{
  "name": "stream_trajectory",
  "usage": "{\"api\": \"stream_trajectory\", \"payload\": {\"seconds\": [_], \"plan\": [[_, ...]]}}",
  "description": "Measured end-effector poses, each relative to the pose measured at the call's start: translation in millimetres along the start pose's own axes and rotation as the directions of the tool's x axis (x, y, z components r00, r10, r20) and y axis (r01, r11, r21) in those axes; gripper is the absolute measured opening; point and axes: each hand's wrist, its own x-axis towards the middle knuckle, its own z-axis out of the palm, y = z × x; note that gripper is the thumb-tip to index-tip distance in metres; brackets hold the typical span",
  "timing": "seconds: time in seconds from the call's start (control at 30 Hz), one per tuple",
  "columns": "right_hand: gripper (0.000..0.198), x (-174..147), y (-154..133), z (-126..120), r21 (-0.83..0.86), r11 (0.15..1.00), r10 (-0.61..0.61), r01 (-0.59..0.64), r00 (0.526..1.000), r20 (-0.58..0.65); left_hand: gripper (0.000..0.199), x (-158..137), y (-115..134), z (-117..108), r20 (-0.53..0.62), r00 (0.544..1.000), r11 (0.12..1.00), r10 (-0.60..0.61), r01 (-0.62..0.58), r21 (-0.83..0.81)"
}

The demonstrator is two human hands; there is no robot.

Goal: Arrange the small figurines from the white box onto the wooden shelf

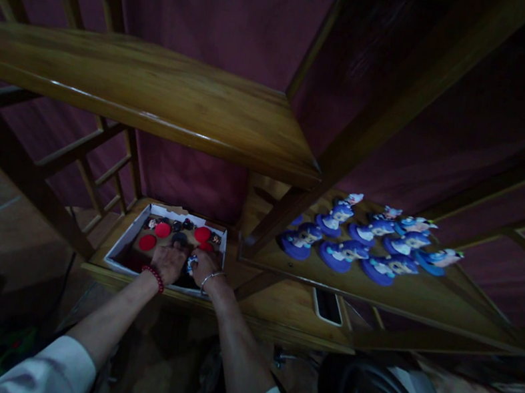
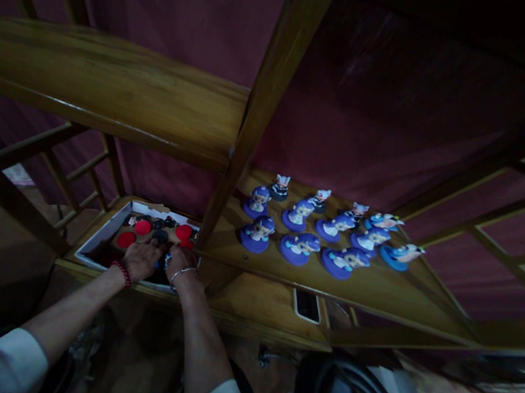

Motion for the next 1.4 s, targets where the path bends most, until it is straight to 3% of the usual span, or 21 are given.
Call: {"api": "stream_trajectory", "payload": {"seconds": [0.5,0.63,0.8,0.9,1.0,1.13,1.23,1.4], "plan": [[0.027,-1,0,-2,0.000,1.000,-0.005,0.005,1.000,-0.025,0.046,-2,-7,2,-0.026,0.999,0.997,0.045,-0.047,-0.069],[0.026,0,0,-2,0.034,0.999,-0.007,0.008,1.000,-0.028,0.036,1,-17,0,0.030,0.999,0.987,0.046,-0.041,-0.157],[0.026,2,1,-1,0.091,0.996,0.001,0.006,0.997,-0.082,0.032,7,-32,0,-0.019,0.998,0.929,0.054,-0.057,-0.365],[0.028,3,0,-1,0.121,0.993,0.017,-0.005,0.995,-0.094,0.028,11,-38,3,0.018,1.000,0.794,-0.002,0.013,-0.608],[0.028,3,-1,-3,0.140,0.990,0.008,0.009,0.993,-0.118,0.027,14,-39,7,0.124,0.991,0.512,-0.051,0.132,-0.849],[0.028,3,-2,-6,0.198,0.980,0.032,0.002,0.985,-0.167,0.035,15,-37,9,0.200,0.971,0.147,-0.131,0.219,-0.965],[0.029,5,-2,-6,0.305,0.952,0.064,-0.001,0.979,-0.195,0.036,14,-35,6,0.200,0.971,0.016,-0.133,0.204,-0.979],[0.028,9,1,-3,0.487,0.873,0.146,-0.015,0.962,-0.232,0.028,12,-33,-2,0.182,0.978,-0.122,-0.098,0.169,-0.978]]}}
